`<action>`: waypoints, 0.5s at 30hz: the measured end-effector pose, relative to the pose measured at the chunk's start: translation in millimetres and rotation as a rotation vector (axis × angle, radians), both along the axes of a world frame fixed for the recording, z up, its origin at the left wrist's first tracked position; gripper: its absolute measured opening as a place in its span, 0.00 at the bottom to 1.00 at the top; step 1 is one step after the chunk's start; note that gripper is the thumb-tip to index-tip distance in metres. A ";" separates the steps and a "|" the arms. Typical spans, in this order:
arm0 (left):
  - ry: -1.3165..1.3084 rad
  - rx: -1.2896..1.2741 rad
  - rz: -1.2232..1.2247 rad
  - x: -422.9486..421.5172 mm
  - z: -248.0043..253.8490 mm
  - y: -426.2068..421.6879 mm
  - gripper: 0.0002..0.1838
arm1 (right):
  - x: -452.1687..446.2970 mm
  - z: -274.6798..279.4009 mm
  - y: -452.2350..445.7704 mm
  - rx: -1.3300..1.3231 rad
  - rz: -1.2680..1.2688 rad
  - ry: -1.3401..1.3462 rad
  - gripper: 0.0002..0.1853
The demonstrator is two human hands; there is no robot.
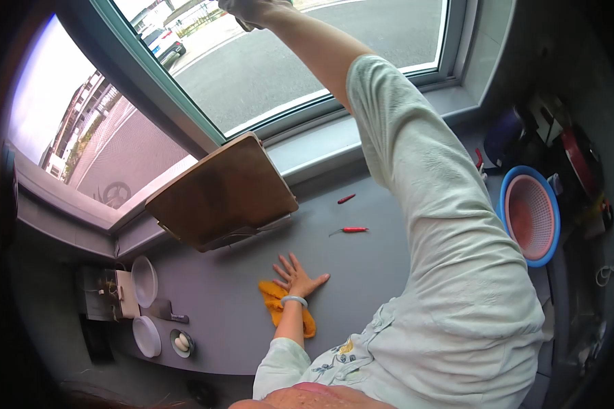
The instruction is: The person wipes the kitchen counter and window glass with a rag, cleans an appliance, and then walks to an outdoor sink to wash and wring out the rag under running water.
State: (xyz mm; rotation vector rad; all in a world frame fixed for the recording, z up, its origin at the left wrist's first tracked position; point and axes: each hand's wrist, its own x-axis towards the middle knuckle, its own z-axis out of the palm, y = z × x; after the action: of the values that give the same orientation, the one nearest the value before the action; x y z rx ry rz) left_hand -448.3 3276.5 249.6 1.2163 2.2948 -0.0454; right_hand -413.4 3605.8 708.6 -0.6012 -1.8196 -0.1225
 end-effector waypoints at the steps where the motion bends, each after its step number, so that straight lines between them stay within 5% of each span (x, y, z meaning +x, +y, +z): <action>1: -0.001 -0.021 0.000 0.7 1.1 -0.5 0.67 | -4.0 6.1 -0.7 0.048 -0.031 -0.014 0.22; 5: 0.015 0.003 0.008 -1.0 -0.7 5.8 0.67 | -9.1 13.4 -15.6 -0.179 -0.131 -0.165 0.14; 9: 0.019 -0.026 0.001 1.5 -2.8 3.2 0.66 | -24.2 -32.1 17.9 0.023 -0.074 -0.230 0.11; 10: 0.030 -0.019 0.003 1.6 -2.7 3.9 0.66 | -33.1 -48.5 28.5 0.077 -0.269 -0.390 0.24; 13: 0.035 -0.009 -0.002 0.7 -7.1 4.5 0.66 | -32.3 -54.8 35.6 0.223 -0.272 -0.334 0.19; 15: 0.041 -0.017 -0.001 1.3 -8.0 4.5 0.67 | -22.9 -21.6 25.1 0.049 -0.050 -0.200 0.11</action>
State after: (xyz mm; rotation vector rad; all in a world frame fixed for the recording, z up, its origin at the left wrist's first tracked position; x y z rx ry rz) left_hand -447.1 3281.0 241.6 1.2191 2.3247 -0.0907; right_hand -436.2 3630.9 687.0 -0.6179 -1.9882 -0.2690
